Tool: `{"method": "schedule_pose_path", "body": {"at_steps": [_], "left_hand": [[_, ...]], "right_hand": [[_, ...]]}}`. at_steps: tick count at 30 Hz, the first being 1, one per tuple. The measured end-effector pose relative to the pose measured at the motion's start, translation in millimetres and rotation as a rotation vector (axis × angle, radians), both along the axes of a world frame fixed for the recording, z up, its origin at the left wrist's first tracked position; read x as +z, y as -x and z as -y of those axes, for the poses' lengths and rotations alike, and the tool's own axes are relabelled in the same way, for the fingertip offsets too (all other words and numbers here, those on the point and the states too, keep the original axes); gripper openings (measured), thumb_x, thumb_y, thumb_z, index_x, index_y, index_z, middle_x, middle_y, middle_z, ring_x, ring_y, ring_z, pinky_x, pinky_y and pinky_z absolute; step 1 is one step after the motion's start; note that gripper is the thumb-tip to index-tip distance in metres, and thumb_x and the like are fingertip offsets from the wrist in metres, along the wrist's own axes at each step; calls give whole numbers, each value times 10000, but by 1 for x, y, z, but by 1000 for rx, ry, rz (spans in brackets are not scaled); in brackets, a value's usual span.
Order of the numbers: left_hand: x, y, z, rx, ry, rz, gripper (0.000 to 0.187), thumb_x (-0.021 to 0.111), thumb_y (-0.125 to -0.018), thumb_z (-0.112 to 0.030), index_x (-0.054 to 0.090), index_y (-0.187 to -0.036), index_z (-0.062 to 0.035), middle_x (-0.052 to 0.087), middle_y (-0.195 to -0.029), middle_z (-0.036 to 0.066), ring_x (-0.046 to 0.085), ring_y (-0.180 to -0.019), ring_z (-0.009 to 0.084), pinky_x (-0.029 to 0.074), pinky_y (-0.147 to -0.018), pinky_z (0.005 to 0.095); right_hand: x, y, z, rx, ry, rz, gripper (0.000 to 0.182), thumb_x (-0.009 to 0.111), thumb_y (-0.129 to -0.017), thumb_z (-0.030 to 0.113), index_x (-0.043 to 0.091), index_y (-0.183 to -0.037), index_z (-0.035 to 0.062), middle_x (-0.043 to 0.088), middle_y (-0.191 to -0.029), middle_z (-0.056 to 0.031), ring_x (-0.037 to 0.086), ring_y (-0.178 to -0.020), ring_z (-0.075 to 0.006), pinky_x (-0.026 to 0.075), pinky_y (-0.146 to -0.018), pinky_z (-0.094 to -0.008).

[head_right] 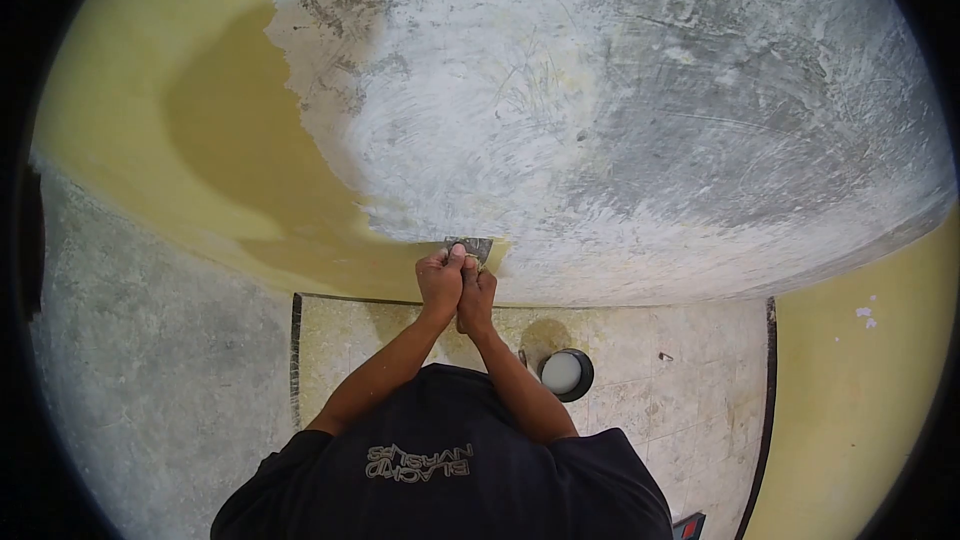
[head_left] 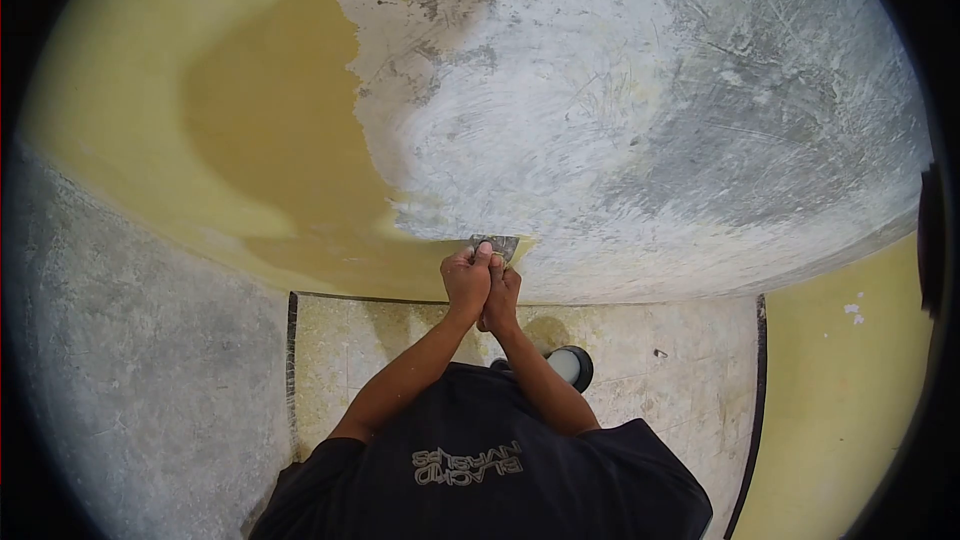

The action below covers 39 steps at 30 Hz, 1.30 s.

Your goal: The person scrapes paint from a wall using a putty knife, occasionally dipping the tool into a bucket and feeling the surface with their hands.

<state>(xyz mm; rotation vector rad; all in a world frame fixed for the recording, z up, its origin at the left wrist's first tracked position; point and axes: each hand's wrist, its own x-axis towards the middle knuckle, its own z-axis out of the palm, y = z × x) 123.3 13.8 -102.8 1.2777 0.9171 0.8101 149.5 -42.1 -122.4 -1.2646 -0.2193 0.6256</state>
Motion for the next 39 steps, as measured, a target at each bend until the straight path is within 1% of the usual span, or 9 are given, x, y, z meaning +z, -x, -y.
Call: {"method": "schedule_pose_path", "body": {"at_steps": [7,13,17,18,24,26,30,35,39], "left_hand": [[3,-6,4,6,218,178,310,606,-933,-133,623,-662,17,611,-615,22,525,-568,76,438,-533,253],[-16,-3,-5,37,-135,-101,294,632,-918,-137,603,-660,2,599,-624,18,477,-557,83,405,-524,263],[39,-8,9,14,-226,-21,362,622,-929,-205,579,-637,5,550,-605,-12,450,-583,65,388,-518,271],[18,-19,9,-21,48,141,386,627,-928,-256,593,-650,8,552,-611,-13,455,-591,73,393,-525,280],[-1,-31,42,-87,176,74,355,631,-930,-242,620,-664,-7,571,-629,-14,476,-607,81,406,-552,273],[8,-32,43,-65,101,60,339,614,-944,-217,618,-670,-16,574,-643,-16,484,-614,83,412,-565,263],[-11,-45,40,-56,326,310,292,608,-944,-132,601,-678,-12,586,-663,9,512,-614,94,426,-561,252],[-13,-43,38,-6,188,131,314,618,-934,-111,592,-645,9,597,-653,20,515,-583,89,440,-551,255],[-9,-40,37,-21,63,43,310,614,-935,-105,600,-647,8,595,-645,21,517,-580,92,438,-543,258]], "right_hand": [[-7,-8,1,-112,178,408,428,499,-1008,315,602,-759,-18,532,-614,2,453,-584,-80,368,-492,-299],[20,5,2,-64,42,31,440,505,-1000,287,576,-718,-43,506,-556,-25,422,-555,-100,355,-476,-333],[16,-28,-1,-83,115,415,425,504,-1000,274,577,-718,-37,509,-561,-2,402,-541,-94,347,-464,-334],[8,-31,8,-96,104,553,421,501,-1002,269,579,-719,-33,518,-570,13,398,-539,-86,345,-462,-329],[-8,-37,36,-233,4,234,413,512,-988,263,612,-773,-75,553,-568,-181,482,-532,-167,392,-484,-370],[-9,-48,46,-123,313,490,428,521,-981,269,602,-762,-90,564,-577,-213,507,-525,-203,416,-500,-390],[-12,-49,40,-227,266,591,447,530,-975,267,585,-739,-109,556,-569,-234,511,-503,-231,414,-498,-418],[4,-38,38,-115,69,109,417,524,-988,256,597,-755,-81,555,-601,-63,468,-592,-112,405,-518,-331],[10,-35,38,-112,29,-33,386,516,-992,243,611,-774,-61,573,-624,-52,474,-598,-109,401,-510,-336]]}}
